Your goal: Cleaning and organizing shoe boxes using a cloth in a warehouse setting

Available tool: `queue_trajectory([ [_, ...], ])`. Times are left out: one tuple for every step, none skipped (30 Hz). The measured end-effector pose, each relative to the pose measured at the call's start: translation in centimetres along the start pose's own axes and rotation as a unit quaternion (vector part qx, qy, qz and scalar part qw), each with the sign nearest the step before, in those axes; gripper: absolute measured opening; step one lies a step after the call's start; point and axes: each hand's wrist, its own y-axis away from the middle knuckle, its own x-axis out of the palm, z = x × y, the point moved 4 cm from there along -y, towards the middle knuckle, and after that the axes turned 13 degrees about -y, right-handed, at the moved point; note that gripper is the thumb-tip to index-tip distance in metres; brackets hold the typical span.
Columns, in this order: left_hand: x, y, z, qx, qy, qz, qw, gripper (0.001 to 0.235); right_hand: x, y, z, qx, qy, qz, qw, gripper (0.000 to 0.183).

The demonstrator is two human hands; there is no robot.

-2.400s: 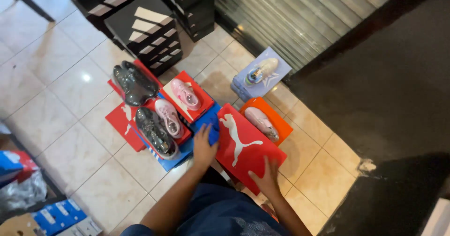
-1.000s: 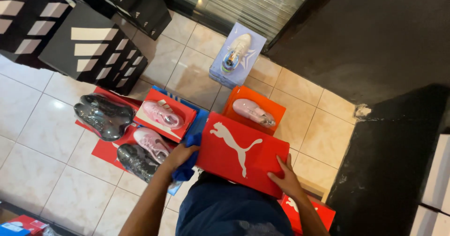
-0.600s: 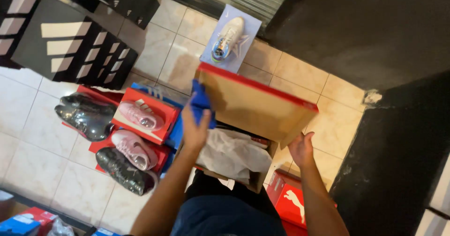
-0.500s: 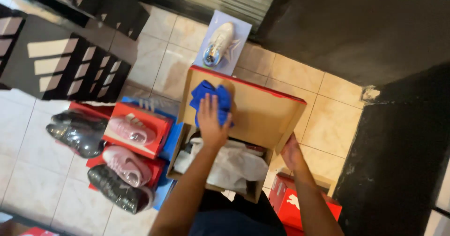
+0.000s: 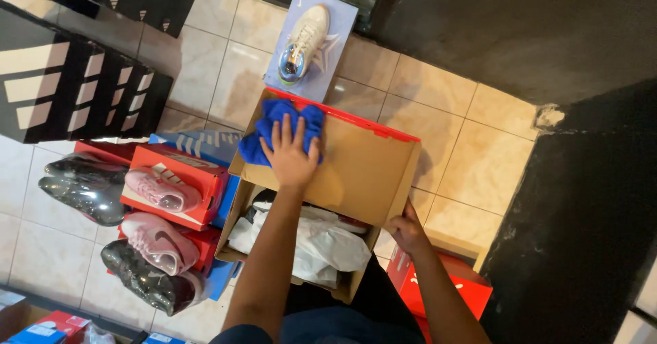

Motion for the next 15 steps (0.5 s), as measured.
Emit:
queue_trajectory([
  [0.5,-0.1,0.1,-0.038,-0.017,0.024,0.999,0.066,0.0,-0.1,0.0,0.003,-0.007,0.002,1.0,0.097],
  [0.9,0.0,0.1,-0.075,-0.035,0.05,0.995,0.071,0.0,0.3,-0.1,0.005,-0.016,0.001,1.0,0.097],
  [0.1,0.8,-2.9,-0.075,-0.037,0.053,0.995,0.071,0.6,0.6,-0.1,0.008,-0.018,0.0,1.0,0.097],
  [-0.3,1.1,-6.4,-0.028,0.021,0.045,0.998,0.074,1.1,0.3,0.1,0.011,-0.014,-0.012,1.0,0.094],
  [-0.9,1.5,-9.8,0.018,0.079,0.038,0.996,0.077,1.6,0.0,0.4,0.013,-0.01,-0.024,1.0,0.091],
  [-1.7,2.3,-11.8,0.021,0.084,0.035,0.996,0.077,3.6,0.3,1.5,0.007,-0.008,-0.025,1.0,0.091],
  [-2.5,3.2,-14.2,0.077,0.125,0.04,0.988,0.072,5.8,0.6,2.6,-0.008,-0.006,-0.012,1.0,0.092],
  [-3.4,4.3,-16.2,0.128,0.162,0.045,0.977,0.068,8.0,0.9,3.4,-0.018,-0.005,0.004,1.0,0.093],
  [-2.1,4.3,-14.7,0.127,0.163,0.044,0.978,0.068,4.6,0.9,2.3,-0.018,-0.003,0.005,1.0,0.093],
  [-0.9,4.3,-13.0,0.127,0.144,0.027,0.981,0.069,1.3,0.8,1.1,-0.024,-0.009,0.008,1.0,0.092],
  [0.3,4.3,-11.2,0.127,0.125,0.01,0.984,0.07,-1.9,0.6,-0.1,-0.03,-0.016,0.01,0.999,0.091],
  [0.5,3.5,-7.1,0.124,0.12,0.012,0.985,0.07,-2.7,0.7,-0.6,-0.025,-0.018,0.013,0.999,0.091],
  [0.6,2.6,-2.5,0.057,0.076,0.014,0.995,0.067,-3.6,0.7,-1.1,-0.021,-0.014,0.008,1.0,0.089],
  [0.8,1.4,1.6,-0.005,0.037,0.013,0.999,0.065,-4.7,0.8,-1.1,-0.024,-0.008,0.001,1.0,0.087],
  [0.5,1.4,3.0,-0.003,0.037,0.011,0.999,0.065,-2.6,0.7,-0.6,-0.027,-0.009,0.001,1.0,0.087],
])
